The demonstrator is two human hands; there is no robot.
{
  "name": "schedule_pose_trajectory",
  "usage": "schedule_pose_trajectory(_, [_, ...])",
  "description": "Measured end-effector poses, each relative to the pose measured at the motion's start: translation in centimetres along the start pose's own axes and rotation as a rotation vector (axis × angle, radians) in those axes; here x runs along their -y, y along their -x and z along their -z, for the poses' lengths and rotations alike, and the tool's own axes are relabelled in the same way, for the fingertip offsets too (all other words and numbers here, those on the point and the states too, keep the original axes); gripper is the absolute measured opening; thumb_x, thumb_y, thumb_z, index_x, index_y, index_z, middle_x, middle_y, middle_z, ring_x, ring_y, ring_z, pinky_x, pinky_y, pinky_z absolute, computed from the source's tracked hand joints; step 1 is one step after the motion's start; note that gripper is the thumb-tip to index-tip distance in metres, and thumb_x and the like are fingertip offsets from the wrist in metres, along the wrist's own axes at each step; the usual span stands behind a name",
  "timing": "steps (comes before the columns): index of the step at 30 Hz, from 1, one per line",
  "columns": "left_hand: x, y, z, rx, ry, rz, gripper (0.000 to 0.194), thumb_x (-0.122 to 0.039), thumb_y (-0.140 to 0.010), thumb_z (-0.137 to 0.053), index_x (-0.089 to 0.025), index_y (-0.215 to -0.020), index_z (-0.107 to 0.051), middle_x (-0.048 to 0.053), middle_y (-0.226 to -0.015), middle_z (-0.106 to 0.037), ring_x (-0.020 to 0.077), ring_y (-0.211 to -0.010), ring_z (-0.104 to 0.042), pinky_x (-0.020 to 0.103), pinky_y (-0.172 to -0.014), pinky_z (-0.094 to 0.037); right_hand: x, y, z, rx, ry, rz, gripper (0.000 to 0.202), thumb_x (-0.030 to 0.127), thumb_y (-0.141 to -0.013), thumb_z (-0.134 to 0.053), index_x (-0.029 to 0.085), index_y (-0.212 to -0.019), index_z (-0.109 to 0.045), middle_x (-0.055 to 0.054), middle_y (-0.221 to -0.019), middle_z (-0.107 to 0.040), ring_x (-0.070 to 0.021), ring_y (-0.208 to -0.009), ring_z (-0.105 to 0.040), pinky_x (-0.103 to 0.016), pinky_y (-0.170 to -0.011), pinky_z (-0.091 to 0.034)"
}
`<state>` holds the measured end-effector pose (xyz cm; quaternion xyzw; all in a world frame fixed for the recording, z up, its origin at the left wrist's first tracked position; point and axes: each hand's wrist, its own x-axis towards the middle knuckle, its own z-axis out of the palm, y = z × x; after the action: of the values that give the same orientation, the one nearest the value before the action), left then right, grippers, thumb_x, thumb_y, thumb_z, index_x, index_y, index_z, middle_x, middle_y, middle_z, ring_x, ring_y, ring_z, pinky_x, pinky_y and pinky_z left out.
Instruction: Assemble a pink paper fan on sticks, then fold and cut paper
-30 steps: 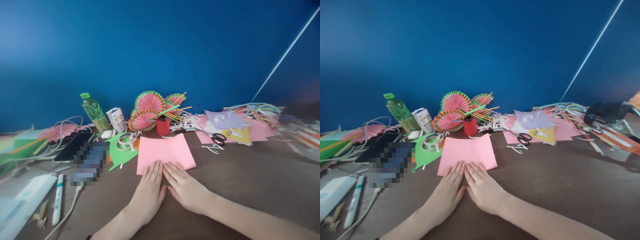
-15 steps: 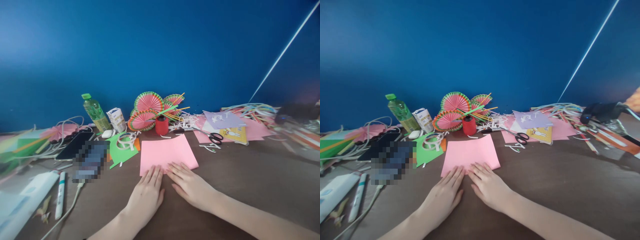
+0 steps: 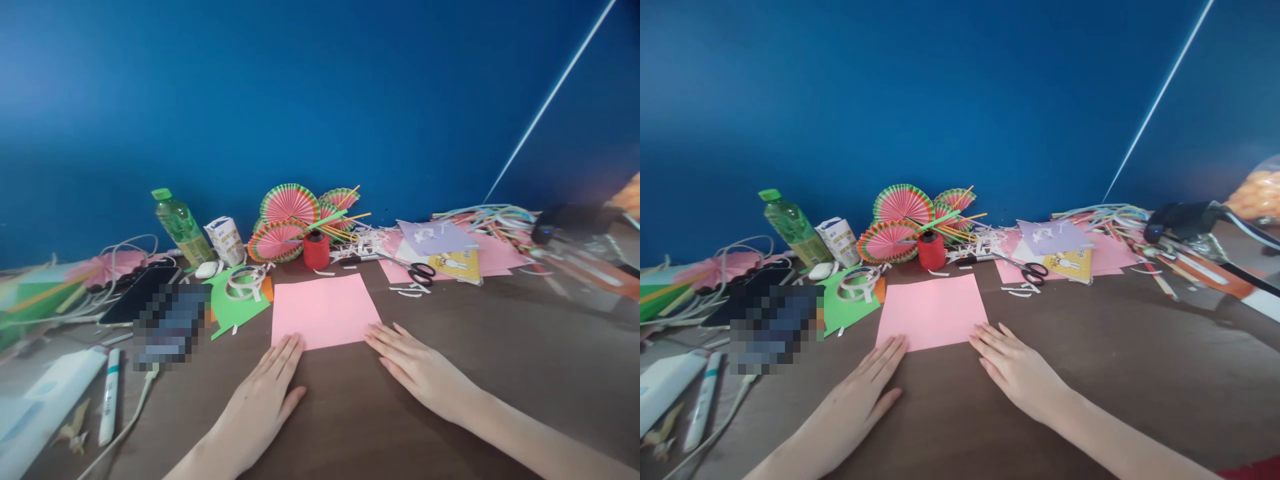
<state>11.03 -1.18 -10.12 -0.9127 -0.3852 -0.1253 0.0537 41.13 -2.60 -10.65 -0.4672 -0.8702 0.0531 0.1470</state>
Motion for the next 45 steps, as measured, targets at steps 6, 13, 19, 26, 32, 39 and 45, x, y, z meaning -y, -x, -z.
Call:
schedule_pose_trajectory(6, [1.9, 2.5, 0.1, -0.021, -0.162, 0.039, 0.060, -0.032, -0.088, -0.042, -0.022, -0.142, -0.019, 0.006, -0.138, -0.041, 0.0218, -0.122, -0.045, 0.038, -0.096, -0.045, -0.2, 0.0, 0.1, 0.034, -0.005, 0.003, 0.042, 0.020, -0.092, -0.032, 0.019, -0.134, -0.040, -0.006, -0.138, -0.040, -0.0178, -0.127, -0.037, -0.044, -0.107, -0.031])
schedule_pose_trajectory(13, [2.9, 3.3, 0.5, -0.105, -0.234, 0.077, 0.043, -0.032, -0.088, -0.038, -0.019, -0.128, -0.048, 0.008, -0.130, -0.051, 0.0234, -0.113, -0.054, 0.038, -0.093, -0.047, -1.1, 0.4, 0.3, 0.025, -0.038, 0.026, 0.041, 0.022, -0.092, -0.035, 0.021, -0.132, -0.043, -0.004, -0.136, -0.043, -0.0170, -0.126, -0.040, -0.039, -0.107, -0.035])
schedule_pose_trajectory(19, [0.1, -1.0, 1.2, -0.211, -0.185, -0.100, 0.031, -0.018, -0.088, -0.039, -0.016, -0.111, -0.059, 0.007, -0.107, -0.066, 0.0208, -0.098, -0.062, 0.036, -0.091, -0.048, -0.4, -2.3, 1.1, -0.069, 0.053, 0.099, 0.028, 0.029, -0.090, -0.045, 0.017, -0.108, -0.062, -0.010, -0.109, -0.064, -0.0215, -0.099, -0.058, -0.040, -0.088, -0.047])
schedule_pose_trajectory(26, [-0.6, -7.2, 0.1, -0.026, 0.063, -0.116, 0.019, -0.021, -0.082, -0.055, -0.014, -0.099, -0.057, 0.008, -0.099, -0.065, 0.0209, -0.093, -0.060, 0.034, -0.083, -0.051, 1.2, -8.2, 0.4, -0.008, -0.050, 0.301, 0.024, 0.031, -0.085, -0.054, 0.014, -0.101, -0.062, -0.007, -0.104, -0.062, -0.0187, -0.099, -0.054, -0.033, -0.089, -0.042])
schedule_pose_trajectory(32, [1.2, -7.4, -0.9, -0.082, 0.126, -0.157, 0.013, -0.022, -0.087, -0.046, -0.016, -0.094, -0.055, 0.007, -0.096, -0.064, 0.0179, -0.090, -0.060, 0.030, -0.076, -0.052, 0.8, -9.3, -0.3, -0.091, -0.028, 0.395, 0.025, 0.028, -0.090, -0.044, 0.014, -0.091, -0.065, -0.007, -0.094, -0.065, -0.0161, -0.088, -0.057, -0.027, -0.081, -0.045])
schedule_pose_trajectory(39, [0.7, -7.1, -1.0, -0.306, -0.044, -0.303, 0.019, -0.013, -0.088, -0.038, -0.015, -0.086, -0.057, 0.004, -0.078, -0.064, 0.0145, -0.075, -0.061, 0.027, -0.068, -0.051, 1.0, -8.5, -1.9, -0.351, 0.104, 0.429, 0.022, 0.016, -0.089, -0.041, 0.011, -0.087, -0.062, -0.006, -0.082, -0.068, -0.0167, -0.076, -0.062, -0.028, -0.071, -0.048])
schedule_pose_trajectory(45, [0.3, -7.0, -0.9, -0.384, -0.106, -0.269, 0.016, -0.012, -0.087, -0.040, -0.014, -0.080, -0.055, 0.002, -0.072, -0.060, 0.0124, -0.063, -0.056, 0.024, -0.056, -0.047, 2.0, -8.5, -2.1, -0.467, 0.111, 0.383, 0.016, 0.016, -0.087, -0.044, 0.013, -0.093, -0.059, -0.007, -0.086, -0.069, -0.0166, -0.077, -0.062, -0.029, -0.067, -0.047])
